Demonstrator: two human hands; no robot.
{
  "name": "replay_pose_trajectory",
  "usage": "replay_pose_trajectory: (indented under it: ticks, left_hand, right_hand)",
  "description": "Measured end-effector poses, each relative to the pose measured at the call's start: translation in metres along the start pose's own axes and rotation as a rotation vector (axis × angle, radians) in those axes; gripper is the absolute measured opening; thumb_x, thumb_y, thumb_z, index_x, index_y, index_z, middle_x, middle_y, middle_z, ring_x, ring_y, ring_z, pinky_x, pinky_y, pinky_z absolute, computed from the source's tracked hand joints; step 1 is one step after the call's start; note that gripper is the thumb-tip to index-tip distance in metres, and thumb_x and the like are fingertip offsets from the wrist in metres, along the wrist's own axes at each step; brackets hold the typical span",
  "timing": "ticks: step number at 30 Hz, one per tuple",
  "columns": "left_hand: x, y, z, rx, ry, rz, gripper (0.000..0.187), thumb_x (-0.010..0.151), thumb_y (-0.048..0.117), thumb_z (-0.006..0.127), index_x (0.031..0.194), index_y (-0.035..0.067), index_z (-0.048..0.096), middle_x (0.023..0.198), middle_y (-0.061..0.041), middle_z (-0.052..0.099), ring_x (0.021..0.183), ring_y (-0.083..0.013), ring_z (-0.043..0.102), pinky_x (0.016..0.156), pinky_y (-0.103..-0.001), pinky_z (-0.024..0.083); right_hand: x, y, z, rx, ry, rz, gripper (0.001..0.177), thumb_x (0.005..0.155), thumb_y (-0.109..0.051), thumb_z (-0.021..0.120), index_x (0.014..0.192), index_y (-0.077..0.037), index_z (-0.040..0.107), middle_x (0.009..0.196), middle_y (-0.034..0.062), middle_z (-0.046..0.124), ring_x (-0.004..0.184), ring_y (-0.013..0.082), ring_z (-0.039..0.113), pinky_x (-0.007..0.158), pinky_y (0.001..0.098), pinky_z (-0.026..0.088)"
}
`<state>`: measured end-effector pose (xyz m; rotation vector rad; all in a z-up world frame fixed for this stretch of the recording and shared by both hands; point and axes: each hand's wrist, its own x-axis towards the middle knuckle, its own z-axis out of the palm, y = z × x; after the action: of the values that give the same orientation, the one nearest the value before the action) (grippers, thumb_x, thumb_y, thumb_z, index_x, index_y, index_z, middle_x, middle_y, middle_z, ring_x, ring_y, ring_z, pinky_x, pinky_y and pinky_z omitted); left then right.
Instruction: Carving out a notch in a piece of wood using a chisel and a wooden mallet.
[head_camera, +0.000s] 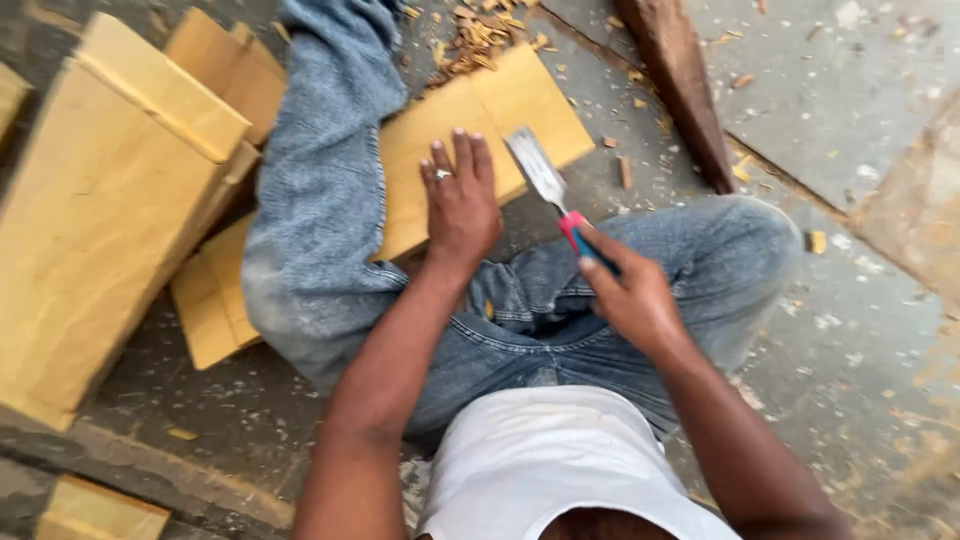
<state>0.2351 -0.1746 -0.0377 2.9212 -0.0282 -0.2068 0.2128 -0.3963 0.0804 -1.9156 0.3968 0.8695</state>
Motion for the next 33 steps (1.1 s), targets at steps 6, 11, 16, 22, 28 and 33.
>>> replay_pose_trajectory:
  ticks: [6,11,16,22,28,33]
  left_hand:
    - [0.010,-0.001,-0.018,-0.040,-0.041,-0.048,0.074,0.081,0.011,0.061,0.149,-0.007,0.039,0.153,-0.031,0.039,0.136,-0.0561,0.044,0.114,-0.066,0.033]
    - [0.012,-0.007,0.006,0.012,0.101,0.009,0.066,0.088,0.010,0.059,0.149,-0.007,0.041,0.152,-0.032,0.042,0.133,-0.0571,0.047,0.112,-0.068,0.035]
    - [-0.001,-0.004,0.005,0.009,0.100,0.011,0.064,0.091,0.007,0.059,0.150,-0.007,0.041,0.153,-0.030,0.043,0.136,-0.0562,0.047,0.114,-0.067,0.036]
    - [-0.007,-0.005,0.006,0.034,0.061,0.030,0.066,0.089,0.007,0.060,0.150,-0.007,0.040,0.152,-0.031,0.043,0.134,-0.0557,0.047,0.113,-0.068,0.036]
    - [0.002,-0.005,-0.009,0.001,-0.006,-0.015,0.074,0.078,0.011,0.062,0.147,-0.006,0.039,0.150,-0.031,0.042,0.132,-0.0570,0.046,0.110,-0.068,0.035]
    - [-0.004,-0.004,0.001,0.001,0.072,0.013,0.071,0.084,0.009,0.062,0.150,-0.007,0.039,0.152,-0.030,0.042,0.135,-0.0564,0.045,0.113,-0.067,0.035]
  right_hand:
    - [0.023,-0.008,0.009,-0.021,0.000,-0.074,0.048,0.097,-0.020,0.066,0.145,-0.017,0.062,0.080,0.0013,0.065,0.054,0.0061,0.054,0.050,0.0264,0.049]
    - [0.028,0.007,0.002,-0.023,0.009,-0.086,0.047,0.096,-0.020,0.066,0.143,-0.015,0.064,0.078,0.0046,0.069,0.052,0.0085,0.055,0.048,0.0280,0.047]
    - [0.039,0.001,0.017,-0.107,0.027,-0.184,0.044,0.098,-0.021,0.066,0.140,-0.010,0.064,0.082,0.0027,0.071,0.053,0.0089,0.056,0.049,0.0284,0.048]
    - [0.051,-0.017,0.025,-0.072,0.017,-0.084,0.046,0.096,-0.021,0.065,0.142,-0.012,0.064,0.075,0.0075,0.069,0.053,0.0125,0.057,0.052,0.0327,0.049]
    - [0.047,-0.014,0.020,-0.151,0.033,-0.148,0.045,0.097,-0.021,0.066,0.142,-0.014,0.063,0.077,0.0050,0.069,0.056,0.0096,0.059,0.053,0.0289,0.050]
    - [0.026,-0.010,0.014,-0.046,0.008,-0.018,0.048,0.096,-0.022,0.064,0.145,-0.018,0.062,0.073,0.0044,0.065,0.052,0.0104,0.057,0.048,0.0300,0.049]
